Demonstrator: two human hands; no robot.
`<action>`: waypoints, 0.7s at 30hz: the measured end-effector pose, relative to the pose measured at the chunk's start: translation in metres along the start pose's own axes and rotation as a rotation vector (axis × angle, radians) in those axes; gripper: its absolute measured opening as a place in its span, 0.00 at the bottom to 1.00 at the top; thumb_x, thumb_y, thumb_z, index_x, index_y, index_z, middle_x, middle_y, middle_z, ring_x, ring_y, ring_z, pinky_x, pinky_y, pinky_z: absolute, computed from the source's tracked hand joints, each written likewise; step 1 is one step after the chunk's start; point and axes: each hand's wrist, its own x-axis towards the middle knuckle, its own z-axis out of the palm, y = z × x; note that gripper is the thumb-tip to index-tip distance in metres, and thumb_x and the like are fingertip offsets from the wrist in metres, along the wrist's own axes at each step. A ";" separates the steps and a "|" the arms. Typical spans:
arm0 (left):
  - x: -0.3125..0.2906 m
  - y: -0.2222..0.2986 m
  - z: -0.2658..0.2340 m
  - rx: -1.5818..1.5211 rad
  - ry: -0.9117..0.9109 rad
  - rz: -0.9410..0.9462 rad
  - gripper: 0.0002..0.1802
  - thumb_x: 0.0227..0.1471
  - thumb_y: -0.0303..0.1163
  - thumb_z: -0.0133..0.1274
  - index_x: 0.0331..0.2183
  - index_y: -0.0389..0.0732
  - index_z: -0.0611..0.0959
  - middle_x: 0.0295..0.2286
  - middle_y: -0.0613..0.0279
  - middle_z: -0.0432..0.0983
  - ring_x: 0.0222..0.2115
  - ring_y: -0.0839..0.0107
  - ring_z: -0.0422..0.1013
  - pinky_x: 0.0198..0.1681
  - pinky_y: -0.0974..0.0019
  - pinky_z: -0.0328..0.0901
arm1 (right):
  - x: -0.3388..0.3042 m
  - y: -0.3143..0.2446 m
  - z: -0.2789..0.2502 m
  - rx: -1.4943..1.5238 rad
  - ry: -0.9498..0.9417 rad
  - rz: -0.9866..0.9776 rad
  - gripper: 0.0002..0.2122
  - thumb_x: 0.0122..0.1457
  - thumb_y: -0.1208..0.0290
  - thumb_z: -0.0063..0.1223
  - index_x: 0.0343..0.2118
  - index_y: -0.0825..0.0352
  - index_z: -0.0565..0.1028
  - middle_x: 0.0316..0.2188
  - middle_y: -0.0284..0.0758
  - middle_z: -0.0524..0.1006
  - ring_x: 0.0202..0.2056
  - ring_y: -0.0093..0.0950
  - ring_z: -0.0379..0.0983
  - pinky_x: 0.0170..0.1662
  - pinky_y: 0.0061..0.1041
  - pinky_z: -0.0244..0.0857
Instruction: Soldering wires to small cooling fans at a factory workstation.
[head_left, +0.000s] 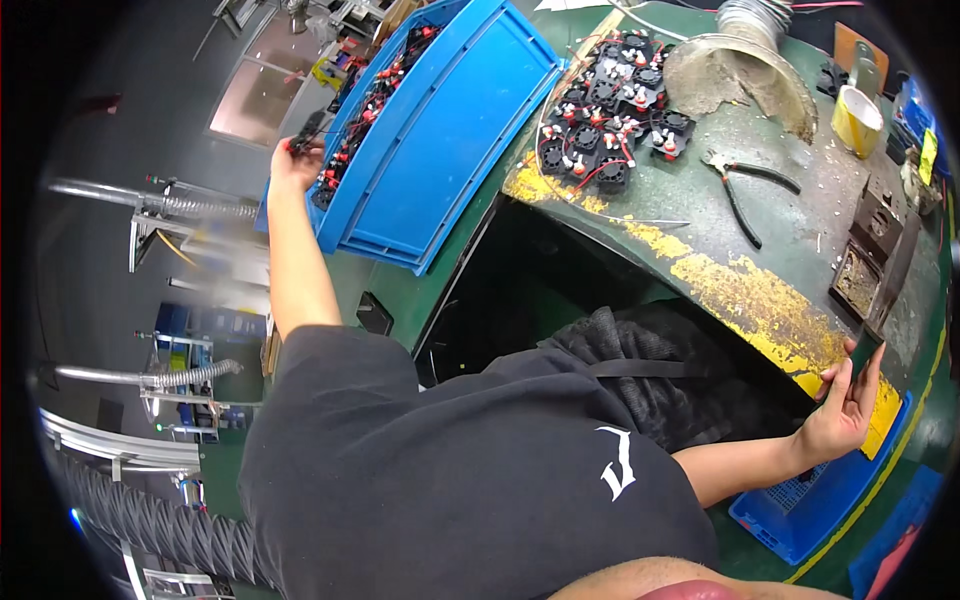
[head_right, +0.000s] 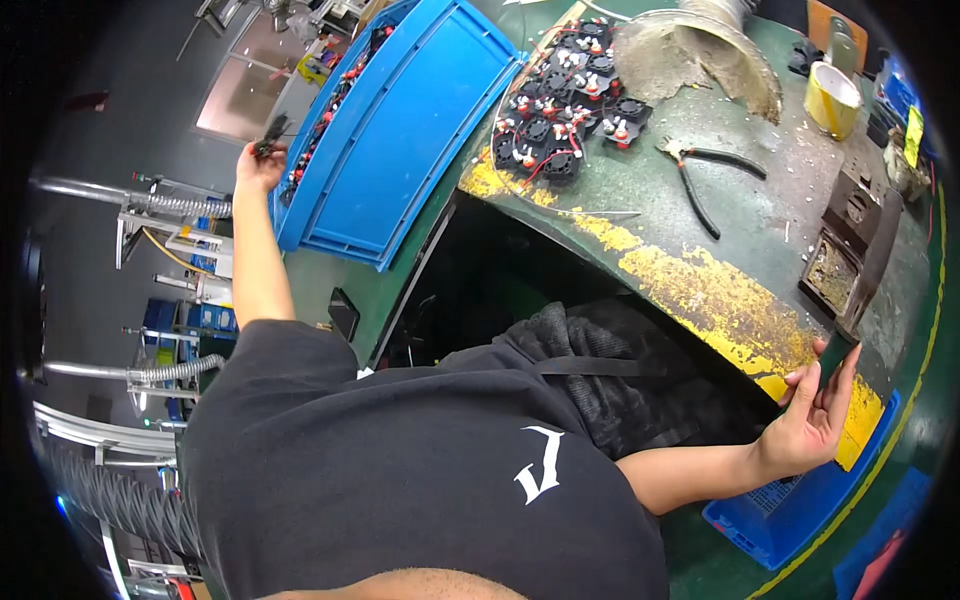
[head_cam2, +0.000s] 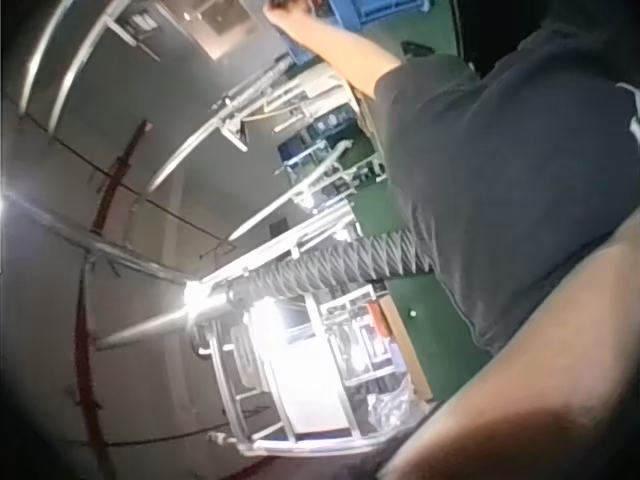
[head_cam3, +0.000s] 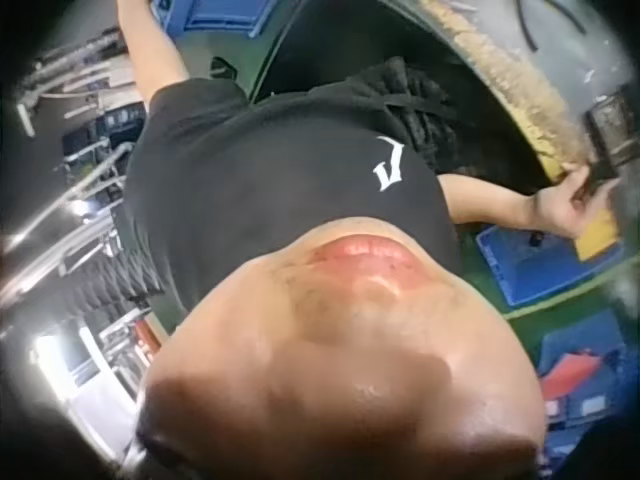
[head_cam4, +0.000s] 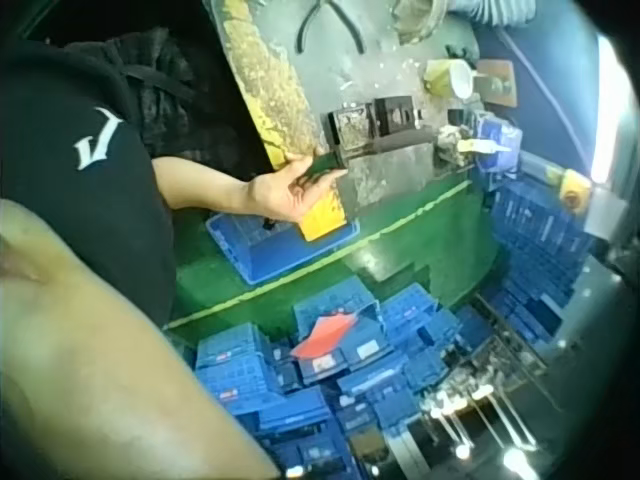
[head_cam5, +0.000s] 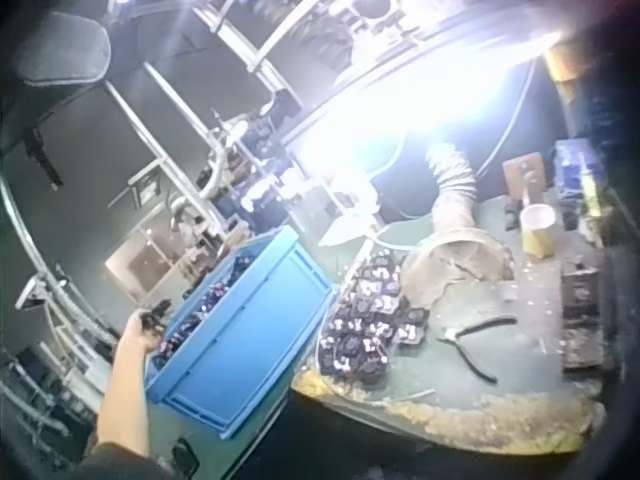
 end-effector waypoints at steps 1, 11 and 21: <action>0.000 0.001 -0.008 -0.014 0.168 -0.097 0.15 0.60 0.31 0.40 0.36 0.28 0.76 0.29 0.44 0.76 0.28 0.58 0.72 0.26 0.64 0.69 | -0.001 0.000 0.000 0.014 0.000 0.001 0.22 0.66 0.84 0.52 0.64 0.75 0.69 0.47 0.44 0.82 0.30 0.16 0.71 0.28 0.13 0.59; -0.024 0.015 -0.035 -0.102 0.014 -0.022 0.24 0.57 0.29 0.42 0.48 0.16 0.71 0.50 0.25 0.72 0.49 0.36 0.73 0.50 0.46 0.76 | 0.002 -0.009 0.030 -0.035 -0.055 -0.018 0.21 0.67 0.83 0.52 0.63 0.73 0.71 0.48 0.42 0.82 0.30 0.14 0.69 0.30 0.12 0.60; -0.122 -0.041 0.103 -0.186 -0.476 0.296 0.32 0.62 0.30 0.49 0.60 0.21 0.61 0.57 0.18 0.62 0.59 0.33 0.65 0.60 0.48 0.72 | 0.002 -0.009 0.045 -0.049 -0.096 -0.023 0.23 0.65 0.85 0.53 0.64 0.75 0.69 0.45 0.43 0.83 0.29 0.15 0.70 0.31 0.12 0.59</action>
